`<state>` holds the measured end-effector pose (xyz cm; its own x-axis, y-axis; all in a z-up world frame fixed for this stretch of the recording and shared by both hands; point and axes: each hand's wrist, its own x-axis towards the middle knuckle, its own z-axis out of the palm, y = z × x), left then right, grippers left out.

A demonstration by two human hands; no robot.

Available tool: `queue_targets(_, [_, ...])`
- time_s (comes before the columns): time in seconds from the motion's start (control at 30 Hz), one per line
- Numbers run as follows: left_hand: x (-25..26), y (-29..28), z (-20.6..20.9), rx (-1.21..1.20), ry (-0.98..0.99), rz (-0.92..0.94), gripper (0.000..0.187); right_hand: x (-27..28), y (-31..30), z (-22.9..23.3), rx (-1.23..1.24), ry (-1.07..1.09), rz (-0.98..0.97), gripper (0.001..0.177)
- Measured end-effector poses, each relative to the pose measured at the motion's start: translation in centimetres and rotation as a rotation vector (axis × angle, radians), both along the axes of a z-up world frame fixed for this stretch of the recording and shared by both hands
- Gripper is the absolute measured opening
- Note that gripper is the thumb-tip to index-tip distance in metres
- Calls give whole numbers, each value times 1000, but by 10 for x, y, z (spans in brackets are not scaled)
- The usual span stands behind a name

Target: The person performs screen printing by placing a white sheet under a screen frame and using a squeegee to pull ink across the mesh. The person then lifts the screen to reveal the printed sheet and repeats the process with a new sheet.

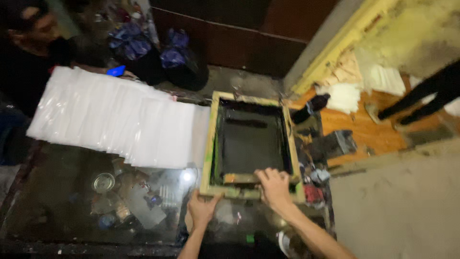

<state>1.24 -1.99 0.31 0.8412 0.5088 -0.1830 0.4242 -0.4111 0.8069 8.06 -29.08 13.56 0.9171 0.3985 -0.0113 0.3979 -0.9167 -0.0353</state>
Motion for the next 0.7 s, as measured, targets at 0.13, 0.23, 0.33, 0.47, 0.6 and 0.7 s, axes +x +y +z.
queue_targets(0.13, [67,-12,83,-660,-516,-8,42,32,-9,99,141,-517,-96,67])
queue_targets(0.23, [106,-7,121,-320,-576,-247,23,96,-4,165,350,-770,-87,58])
queue_targets(0.33, [104,-18,92,-14,-202,-227,37,156,-7,210,421,-851,-101,58])
queue_targets(0.47, [60,-58,-14,280,163,-169,44,210,-18,227,466,-822,-118,60])
queue_targets(0.6, [55,-31,-26,150,128,-68,29,218,-17,255,446,-768,-133,66])
queue_targets(0.7, [32,20,-30,202,72,-117,33,224,-16,272,375,-757,-119,66])
